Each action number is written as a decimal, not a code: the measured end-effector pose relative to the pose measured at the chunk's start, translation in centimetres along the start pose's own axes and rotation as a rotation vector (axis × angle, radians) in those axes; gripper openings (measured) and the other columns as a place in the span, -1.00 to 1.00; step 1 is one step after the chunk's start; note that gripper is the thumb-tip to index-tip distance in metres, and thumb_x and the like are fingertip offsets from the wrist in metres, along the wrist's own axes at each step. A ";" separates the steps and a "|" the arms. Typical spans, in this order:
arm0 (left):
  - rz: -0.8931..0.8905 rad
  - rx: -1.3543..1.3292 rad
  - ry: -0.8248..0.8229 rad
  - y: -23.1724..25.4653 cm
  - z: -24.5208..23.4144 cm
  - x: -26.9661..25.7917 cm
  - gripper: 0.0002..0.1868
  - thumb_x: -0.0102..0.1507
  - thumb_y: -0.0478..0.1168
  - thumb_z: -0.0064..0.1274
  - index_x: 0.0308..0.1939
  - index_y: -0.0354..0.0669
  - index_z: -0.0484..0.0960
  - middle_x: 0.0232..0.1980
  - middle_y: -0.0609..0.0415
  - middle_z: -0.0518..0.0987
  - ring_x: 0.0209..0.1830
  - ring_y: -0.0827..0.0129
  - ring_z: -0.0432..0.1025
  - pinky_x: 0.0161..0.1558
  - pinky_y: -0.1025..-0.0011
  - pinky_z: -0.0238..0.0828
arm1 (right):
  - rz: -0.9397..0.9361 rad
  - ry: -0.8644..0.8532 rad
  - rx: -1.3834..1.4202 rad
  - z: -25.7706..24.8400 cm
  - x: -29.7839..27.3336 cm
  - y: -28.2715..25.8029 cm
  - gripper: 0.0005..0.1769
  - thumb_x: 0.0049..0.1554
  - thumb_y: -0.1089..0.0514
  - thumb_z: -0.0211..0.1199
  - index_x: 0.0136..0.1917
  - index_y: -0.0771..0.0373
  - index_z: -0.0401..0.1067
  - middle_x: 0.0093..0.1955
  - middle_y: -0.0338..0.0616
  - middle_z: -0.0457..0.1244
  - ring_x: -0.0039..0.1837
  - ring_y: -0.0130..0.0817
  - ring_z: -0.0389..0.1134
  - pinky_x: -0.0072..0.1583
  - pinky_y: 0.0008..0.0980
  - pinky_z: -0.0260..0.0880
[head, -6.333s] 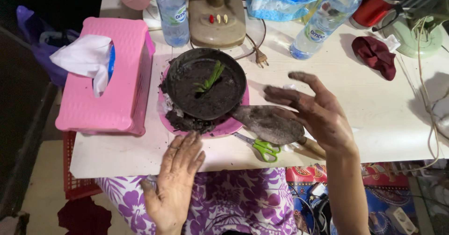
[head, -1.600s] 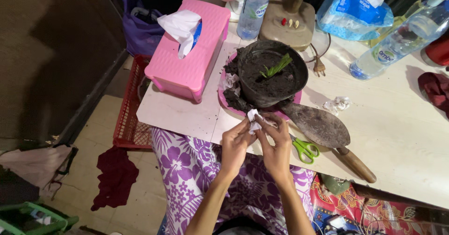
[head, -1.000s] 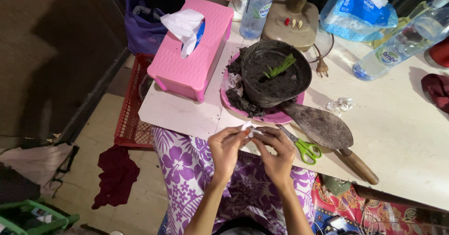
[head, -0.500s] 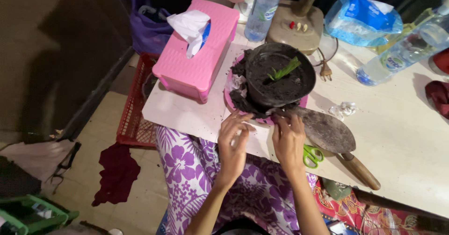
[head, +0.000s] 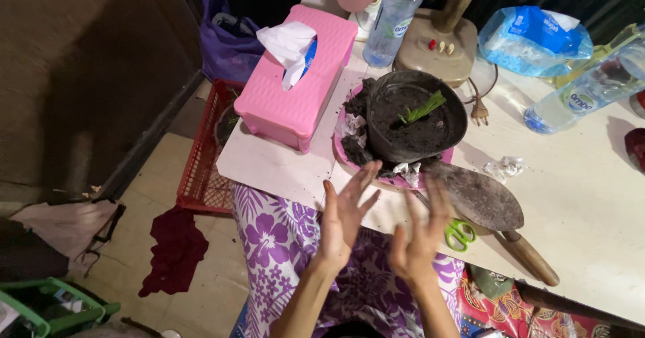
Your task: The person repots a small green plant into a black pot, adds soil by hand, waters it from a bottle, and trims the leaves with scissors. The person then repeats the process with a second plant, trimming and arranging soil around it.
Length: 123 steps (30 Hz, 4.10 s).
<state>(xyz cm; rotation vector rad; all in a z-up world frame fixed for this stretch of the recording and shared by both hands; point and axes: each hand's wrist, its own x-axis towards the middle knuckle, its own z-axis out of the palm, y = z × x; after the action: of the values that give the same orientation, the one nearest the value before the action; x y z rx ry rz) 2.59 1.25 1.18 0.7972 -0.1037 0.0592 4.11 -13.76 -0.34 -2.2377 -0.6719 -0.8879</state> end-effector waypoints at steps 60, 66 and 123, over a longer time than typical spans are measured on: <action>1.016 1.304 0.026 -3.0 -7.1 12.4 0.17 0.18 0.56 -0.04 0.64 0.03 -0.08 0.67 -0.30 -0.04 0.72 -0.22 -0.11 0.66 -0.27 -0.26 | 0.179 -0.159 -0.253 -13.3 19.8 30.5 0.10 -0.15 -0.24 0.59 0.42 0.48 0.28 0.10 0.28 0.37 0.03 0.03 0.47 0.10 -0.08 0.50; 1.011 1.359 0.035 -2.7 -7.2 12.5 0.20 0.16 0.60 -0.06 0.64 0.02 -0.08 0.68 -0.30 -0.06 0.72 -0.19 -0.14 0.66 -0.26 -0.30 | 0.176 -0.950 -0.834 -16.2 24.5 16.5 0.15 -0.19 -0.40 0.48 0.48 0.23 0.23 -0.21 0.20 0.42 -0.12 0.02 0.51 -0.01 -0.13 0.53; 0.886 1.376 0.071 -2.8 -7.6 12.5 0.20 0.18 0.65 -0.23 0.65 -0.03 -0.07 0.69 -0.24 -0.01 0.73 -0.15 -0.13 0.66 -0.26 -0.29 | 0.102 -1.064 -1.016 -17.3 25.6 3.4 -0.10 -0.12 -0.11 0.49 0.41 0.18 0.26 -0.36 -0.03 0.37 -0.22 -0.08 0.46 -0.20 -0.11 0.46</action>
<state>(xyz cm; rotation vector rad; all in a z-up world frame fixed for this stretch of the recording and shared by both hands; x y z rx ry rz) 15.81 4.92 -4.60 2.0643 -0.3598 1.0886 15.63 -22.69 27.14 -3.6347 -0.5585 0.2264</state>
